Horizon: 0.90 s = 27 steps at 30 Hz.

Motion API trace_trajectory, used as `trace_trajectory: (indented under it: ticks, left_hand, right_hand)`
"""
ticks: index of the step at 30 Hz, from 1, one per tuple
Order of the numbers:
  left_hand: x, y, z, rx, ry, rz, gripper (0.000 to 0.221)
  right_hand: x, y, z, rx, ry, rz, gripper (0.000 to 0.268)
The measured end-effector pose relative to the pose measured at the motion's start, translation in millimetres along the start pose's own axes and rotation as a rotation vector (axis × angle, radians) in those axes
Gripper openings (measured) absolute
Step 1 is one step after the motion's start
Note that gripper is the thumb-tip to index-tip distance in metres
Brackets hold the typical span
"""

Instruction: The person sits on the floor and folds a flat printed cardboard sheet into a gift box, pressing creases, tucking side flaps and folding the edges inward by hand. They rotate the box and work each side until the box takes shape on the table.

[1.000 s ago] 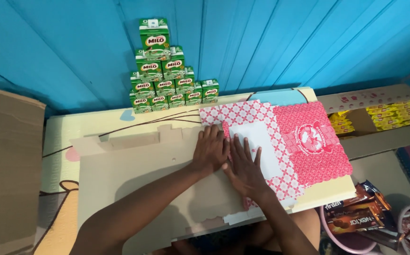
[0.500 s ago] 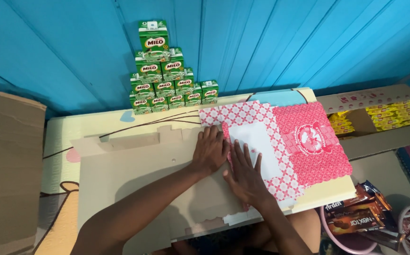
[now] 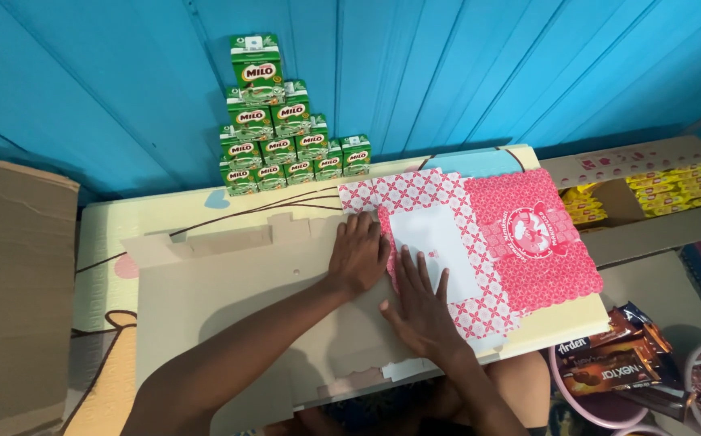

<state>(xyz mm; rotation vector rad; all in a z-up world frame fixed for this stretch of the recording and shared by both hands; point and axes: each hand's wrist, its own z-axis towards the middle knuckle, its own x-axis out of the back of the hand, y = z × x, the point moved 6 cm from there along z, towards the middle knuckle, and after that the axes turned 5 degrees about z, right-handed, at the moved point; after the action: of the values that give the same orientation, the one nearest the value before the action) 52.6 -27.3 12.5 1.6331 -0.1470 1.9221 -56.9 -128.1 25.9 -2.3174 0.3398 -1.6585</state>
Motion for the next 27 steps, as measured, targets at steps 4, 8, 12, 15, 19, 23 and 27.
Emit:
trace_trajectory:
  ticks: [4,8,12,15,19,23,27]
  left_hand:
    - [-1.7,0.7,-2.8,-0.020,0.089,0.009,0.028]
    - [-1.9,0.6,-1.1,-0.048,0.172,0.008,0.025]
    - [4.8,3.5,-5.3,-0.064,0.177,-0.007,0.025]
    - [0.9,1.3,-2.1,-0.045,0.165,-0.017,0.026]
    - [3.1,2.4,-1.1,-0.061,0.190,-0.015,0.023]
    - [10.3,5.0,-3.9,-0.078,0.198,-0.017,0.021]
    - [11.5,5.8,-3.4,-0.069,0.211,-0.006,0.021]
  right_hand:
    - [-12.4,10.7,-3.0,0.076,0.061,0.030,0.090]
    - [-15.7,12.0,-5.6,0.160,0.136,0.080,0.091]
    - [-11.6,10.4,-13.5,0.152,0.110,0.085,0.087]
    - [-12.4,12.1,-16.5,0.147,0.090,0.075,0.087]
    - [-12.4,13.3,-20.4,0.173,0.113,0.083,0.086]
    - [-15.1,12.4,-29.9,0.191,0.132,0.060,0.089]
    - [-14.6,13.1,-30.9,0.178,0.117,0.068,0.090]
